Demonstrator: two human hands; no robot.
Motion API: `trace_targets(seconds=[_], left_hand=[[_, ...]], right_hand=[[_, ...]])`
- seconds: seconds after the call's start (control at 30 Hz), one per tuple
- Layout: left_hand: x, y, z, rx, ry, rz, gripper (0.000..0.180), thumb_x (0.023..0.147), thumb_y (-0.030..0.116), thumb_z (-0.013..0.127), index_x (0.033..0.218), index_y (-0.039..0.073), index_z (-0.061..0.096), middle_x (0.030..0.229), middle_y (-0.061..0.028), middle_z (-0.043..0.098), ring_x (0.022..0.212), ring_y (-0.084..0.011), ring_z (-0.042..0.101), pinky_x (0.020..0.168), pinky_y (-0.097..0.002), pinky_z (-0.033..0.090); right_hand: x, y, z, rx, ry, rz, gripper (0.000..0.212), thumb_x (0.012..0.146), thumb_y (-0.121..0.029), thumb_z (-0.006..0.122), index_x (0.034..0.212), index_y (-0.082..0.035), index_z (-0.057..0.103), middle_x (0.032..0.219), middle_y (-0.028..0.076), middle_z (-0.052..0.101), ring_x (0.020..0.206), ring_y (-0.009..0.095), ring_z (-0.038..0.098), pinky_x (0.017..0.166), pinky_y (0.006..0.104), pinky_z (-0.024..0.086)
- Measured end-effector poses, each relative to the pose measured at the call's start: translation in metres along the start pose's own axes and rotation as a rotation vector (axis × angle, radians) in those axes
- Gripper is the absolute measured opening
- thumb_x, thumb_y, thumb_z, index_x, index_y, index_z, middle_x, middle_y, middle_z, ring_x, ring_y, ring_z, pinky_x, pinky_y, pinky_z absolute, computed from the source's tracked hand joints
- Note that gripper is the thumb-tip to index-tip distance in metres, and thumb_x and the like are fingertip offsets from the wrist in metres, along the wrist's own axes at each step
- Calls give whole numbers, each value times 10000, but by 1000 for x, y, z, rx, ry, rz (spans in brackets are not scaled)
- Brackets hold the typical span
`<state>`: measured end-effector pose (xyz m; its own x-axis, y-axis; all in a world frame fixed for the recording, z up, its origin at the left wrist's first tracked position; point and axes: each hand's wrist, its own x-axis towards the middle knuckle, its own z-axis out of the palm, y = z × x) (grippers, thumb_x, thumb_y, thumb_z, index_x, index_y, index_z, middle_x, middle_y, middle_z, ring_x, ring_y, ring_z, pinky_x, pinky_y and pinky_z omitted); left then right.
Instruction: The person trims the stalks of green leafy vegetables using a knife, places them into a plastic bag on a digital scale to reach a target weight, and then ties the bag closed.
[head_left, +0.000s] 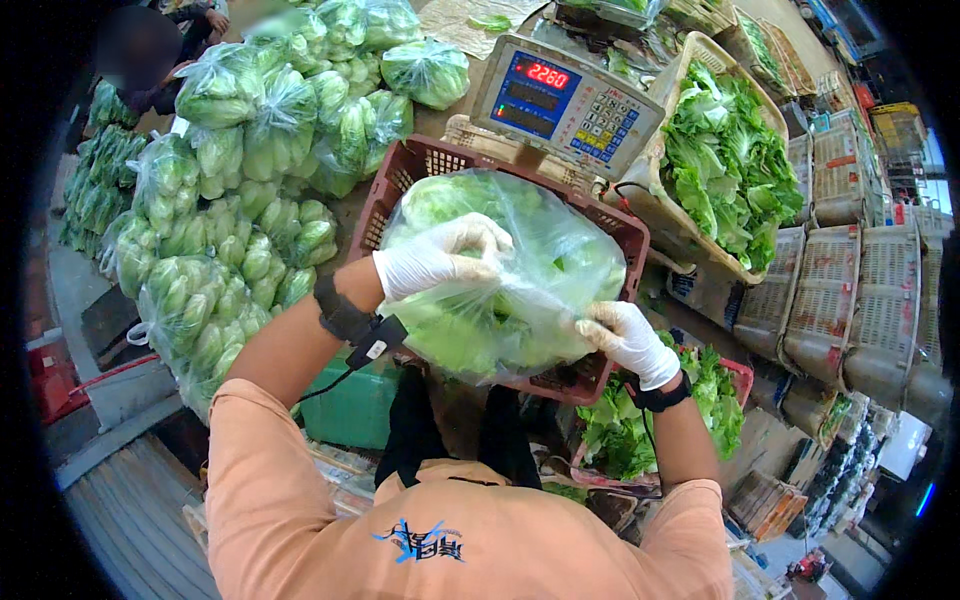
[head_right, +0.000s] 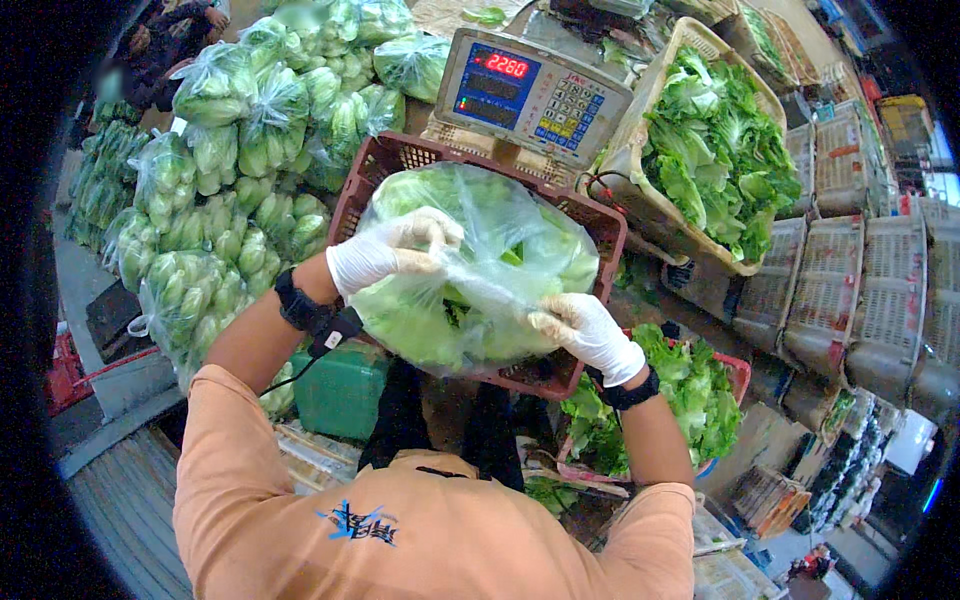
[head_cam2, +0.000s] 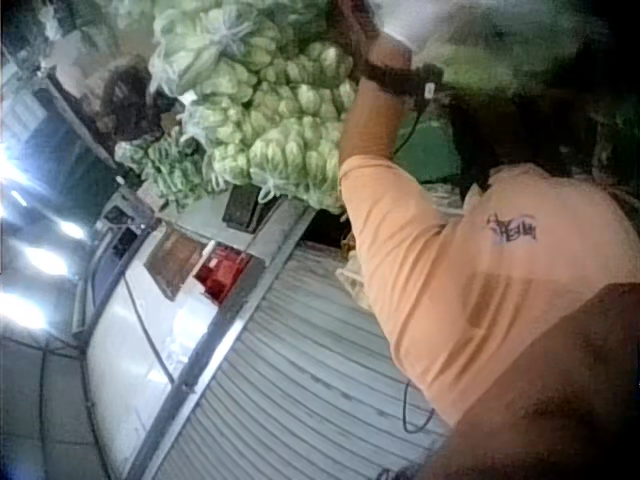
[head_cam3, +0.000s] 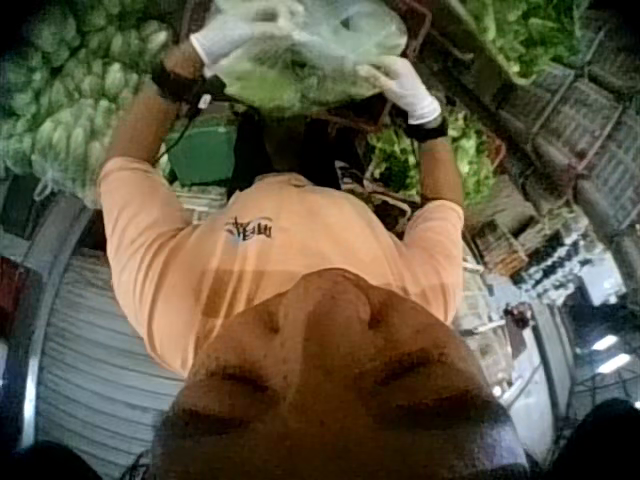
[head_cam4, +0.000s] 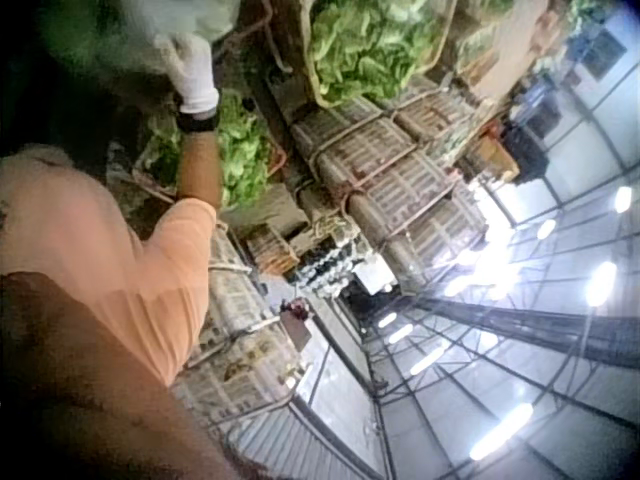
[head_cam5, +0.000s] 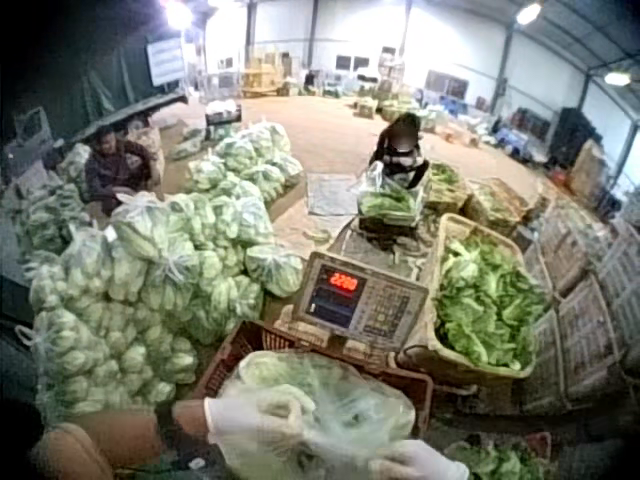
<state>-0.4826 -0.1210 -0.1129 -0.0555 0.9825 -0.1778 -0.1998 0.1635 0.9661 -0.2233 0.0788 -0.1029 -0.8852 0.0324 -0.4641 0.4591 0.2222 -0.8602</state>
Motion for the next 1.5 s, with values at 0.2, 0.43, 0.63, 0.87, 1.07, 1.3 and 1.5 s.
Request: trace_targets(seconds=[0.2, 0.43, 0.63, 0.87, 1.07, 1.3, 1.5], left_hand=[[6, 20, 5, 323, -101, 128, 178, 777, 114, 698, 812, 69, 530, 1081, -72, 491, 1056, -193, 474, 921, -307, 393], [23, 27, -36, 784, 7, 102, 312, 728, 227, 761, 874, 31, 566, 847, -84, 506, 815, -221, 515, 802, -300, 436], [-19, -12, -29, 182, 121, -8, 327, 731, 196, 779, 827, 77, 490, 836, 17, 538, 814, -122, 536, 697, -261, 426], [-9, 20, 3, 1011, -18, -155, 462, 728, 457, 737, 861, 64, 534, 722, -192, 590, 708, -390, 592, 612, -427, 456], [-27, 18, 28, 140, 159, -2, 218, 900, 237, 594, 801, 44, 595, 665, -43, 575, 605, -158, 554, 561, -309, 430], [-74, -48, 46, -557, 621, -45, 189, 916, 170, 561, 825, 10, 605, 657, -3, 538, 613, -108, 490, 661, -248, 426], [-101, -84, 61, -119, 292, -188, 292, 927, 297, 550, 938, 27, 663, 732, -57, 625, 569, -125, 539, 579, -278, 457]], right_hand=[[12, -34, 24, -89, 156, -351, 168, 755, -6, 524, 891, -19, 623, 825, 143, 595, 815, 317, 555, 761, 362, 428], [4, 17, 17, -171, 221, -361, 293, 907, -267, 539, 758, -14, 549, 681, 133, 485, 688, 313, 491, 666, 380, 403], [-6, 71, 17, -147, 395, -235, 313, 908, -260, 575, 726, -6, 558, 679, 116, 473, 669, 291, 475, 649, 355, 412], [-23, 45, 39, 673, 423, -32, 287, 880, -268, 618, 710, -39, 578, 592, 29, 559, 527, 63, 463, 546, 202, 400], [-13, 26, 62, 1556, 506, -399, 185, 920, -206, 542, 771, -97, 543, 611, 8, 511, 492, 119, 454, 705, 274, 475], [77, 76, -23, 2066, 562, 115, 165, 888, -111, 543, 725, -86, 538, 555, -39, 480, 391, 71, 391, 399, 195, 353], [123, 137, -27, 1697, 942, 191, 125, 948, -184, 494, 946, -88, 574, 617, -14, 540, 420, 106, 394, 514, 246, 393]])
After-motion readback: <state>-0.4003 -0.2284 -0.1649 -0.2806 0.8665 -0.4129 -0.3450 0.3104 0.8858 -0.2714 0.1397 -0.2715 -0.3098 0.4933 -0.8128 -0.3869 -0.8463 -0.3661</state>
